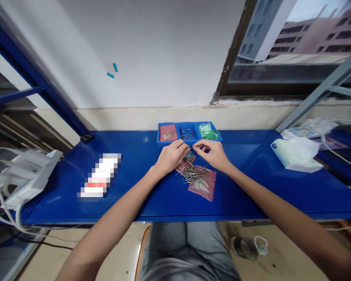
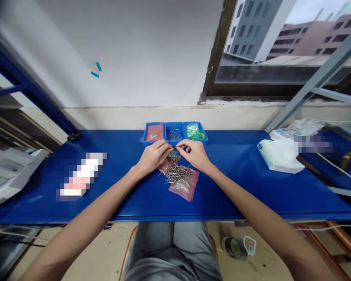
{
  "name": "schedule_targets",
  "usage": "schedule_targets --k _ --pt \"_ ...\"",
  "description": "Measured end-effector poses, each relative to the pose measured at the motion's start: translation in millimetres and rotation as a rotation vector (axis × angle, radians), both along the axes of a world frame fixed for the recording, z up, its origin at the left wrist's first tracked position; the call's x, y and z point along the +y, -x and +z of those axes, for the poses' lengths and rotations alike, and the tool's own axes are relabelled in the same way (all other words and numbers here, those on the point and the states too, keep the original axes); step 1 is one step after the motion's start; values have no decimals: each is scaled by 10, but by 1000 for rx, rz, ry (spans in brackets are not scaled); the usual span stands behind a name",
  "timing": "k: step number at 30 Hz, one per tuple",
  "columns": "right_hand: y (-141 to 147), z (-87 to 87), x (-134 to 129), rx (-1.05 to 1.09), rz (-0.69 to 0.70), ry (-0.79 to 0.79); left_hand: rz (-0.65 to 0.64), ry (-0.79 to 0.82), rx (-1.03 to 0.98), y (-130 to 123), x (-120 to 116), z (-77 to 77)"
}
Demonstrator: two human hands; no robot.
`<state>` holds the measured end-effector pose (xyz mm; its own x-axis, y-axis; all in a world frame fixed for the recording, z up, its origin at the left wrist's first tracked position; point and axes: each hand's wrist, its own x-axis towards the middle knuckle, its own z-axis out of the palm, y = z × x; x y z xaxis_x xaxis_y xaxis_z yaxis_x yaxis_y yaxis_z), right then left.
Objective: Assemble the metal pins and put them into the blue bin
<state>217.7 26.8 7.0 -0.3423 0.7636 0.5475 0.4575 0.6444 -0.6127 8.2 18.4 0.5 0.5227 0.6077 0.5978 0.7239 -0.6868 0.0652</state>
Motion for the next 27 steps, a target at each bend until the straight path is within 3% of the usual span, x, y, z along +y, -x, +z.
schedule_targets --k 4,7,17,27 --pt "-35 -44 -29 -155 -16 -247 -22 -11 -21 -27 -13 6" --pt "-73 -95 -28 -218 8 -323 -27 -39 -23 -33 -16 9" --pt "-170 -142 24 -277 3 -346 -38 -56 -74 -103 -58 54" --pt "-156 -81 -1 -214 43 -267 -81 -163 -143 -94 -6 -65"
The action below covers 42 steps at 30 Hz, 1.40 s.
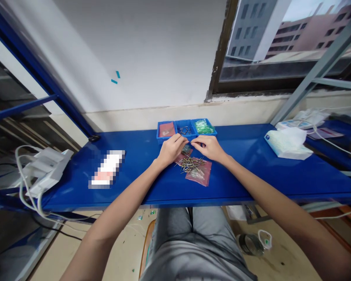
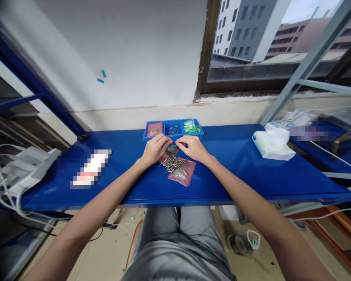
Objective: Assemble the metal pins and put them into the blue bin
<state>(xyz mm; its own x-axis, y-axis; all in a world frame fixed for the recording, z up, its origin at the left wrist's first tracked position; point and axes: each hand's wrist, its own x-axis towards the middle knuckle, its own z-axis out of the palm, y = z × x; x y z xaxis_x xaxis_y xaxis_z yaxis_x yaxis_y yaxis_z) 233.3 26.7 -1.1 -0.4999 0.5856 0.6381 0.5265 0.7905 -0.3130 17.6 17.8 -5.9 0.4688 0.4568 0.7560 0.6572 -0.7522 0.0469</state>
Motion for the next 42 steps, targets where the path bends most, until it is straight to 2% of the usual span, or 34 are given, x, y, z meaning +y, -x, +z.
schedule_targets --k 6,12,19,24,28,35,42 --pt "42 2 -30 117 19 202 -93 6 -31 13 5 -30" --pt "93 7 -73 188 15 368 -81 18 21 20 -17 5" --pt "105 33 -109 200 63 356 -23 -23 32 10 -51 39" --pt "93 19 -106 249 84 384 -78 92 -14 2 -55 31" --pt "98 6 -102 287 104 417 -106 123 -98 12 -40 23" --pt "98 -20 -68 255 25 357 -101 147 -150 4 -33 22" --pt "103 -58 -48 189 58 357 -159 324 -229 -38 -48 10"
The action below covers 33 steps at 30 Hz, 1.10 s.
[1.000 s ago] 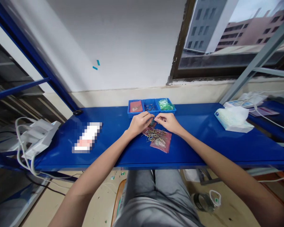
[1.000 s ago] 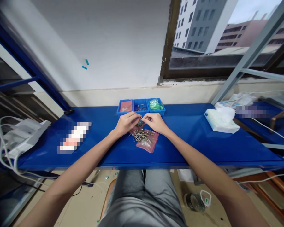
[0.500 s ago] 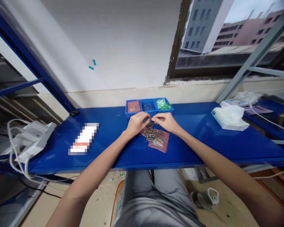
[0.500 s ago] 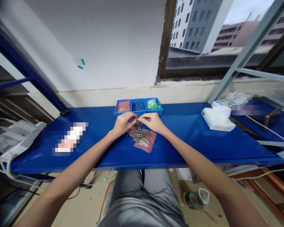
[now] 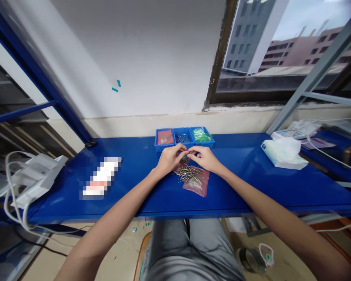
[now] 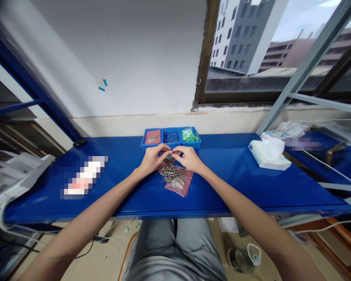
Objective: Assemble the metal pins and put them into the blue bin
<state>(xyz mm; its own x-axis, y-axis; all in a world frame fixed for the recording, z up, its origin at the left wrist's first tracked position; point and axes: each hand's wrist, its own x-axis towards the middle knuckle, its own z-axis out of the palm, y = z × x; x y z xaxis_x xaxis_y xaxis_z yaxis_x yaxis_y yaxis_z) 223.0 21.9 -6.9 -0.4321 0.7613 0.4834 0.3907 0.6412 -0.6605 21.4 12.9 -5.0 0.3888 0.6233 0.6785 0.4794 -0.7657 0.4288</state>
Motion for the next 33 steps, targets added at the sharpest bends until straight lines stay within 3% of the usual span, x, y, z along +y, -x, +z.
schedule_targets --k 6,12,17,22,24,28,30,33 --pt "3 12 0 -10 -11 -7 48 -9 26 5 -1 8" --pt "-41 59 -42 -206 -34 -293 64 2 19 4 33 -26" --pt "1 212 163 -393 -222 -497 172 -16 -42 53 55 1" --pt "115 330 371 -514 -368 -558 202 -56 49 139 84 54" --pt "105 302 310 -488 -348 -576 181 -60 139 176 97 75" --pt "33 182 86 -490 -125 -513 108 -76 368 257 128 108" --pt "23 131 23 -546 -24 -448 117 -86 422 288 141 114" --pt "39 82 12 -603 22 -402 140 -70 469 310 155 106"
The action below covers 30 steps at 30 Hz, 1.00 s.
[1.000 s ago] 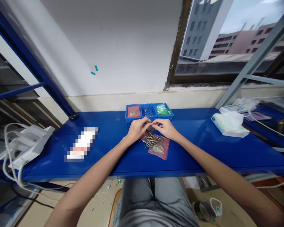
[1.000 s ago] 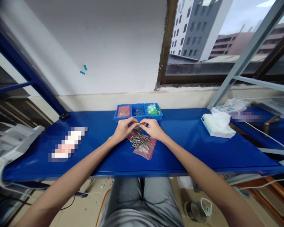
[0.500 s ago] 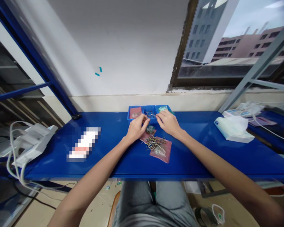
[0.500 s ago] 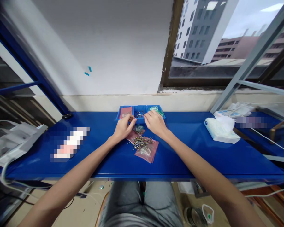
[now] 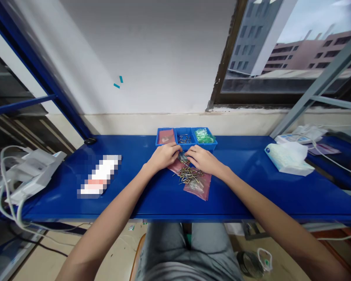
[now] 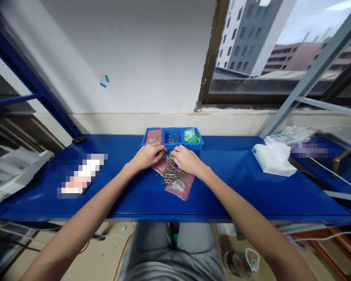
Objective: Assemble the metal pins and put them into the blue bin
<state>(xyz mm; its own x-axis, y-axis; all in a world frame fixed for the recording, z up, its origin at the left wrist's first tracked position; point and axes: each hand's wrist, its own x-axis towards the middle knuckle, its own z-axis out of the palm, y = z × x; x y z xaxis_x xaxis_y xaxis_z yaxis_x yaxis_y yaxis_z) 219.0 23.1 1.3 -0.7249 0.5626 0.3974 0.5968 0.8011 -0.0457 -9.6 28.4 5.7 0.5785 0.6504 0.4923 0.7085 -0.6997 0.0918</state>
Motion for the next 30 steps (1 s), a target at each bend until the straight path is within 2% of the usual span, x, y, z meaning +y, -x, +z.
schedule_targets --k 9,17,24,30 --pt "-4 -40 42 -44 19 101 9 14 102 16 27 -57" --pt "-9 -33 87 20 3 215 61 99 162 0 -4 -2" --pt "0 -1 69 -21 -11 179 90 106 208 -11 -20 -11" --pt "20 -56 65 64 -40 153 72 97 186 12 -11 -9"
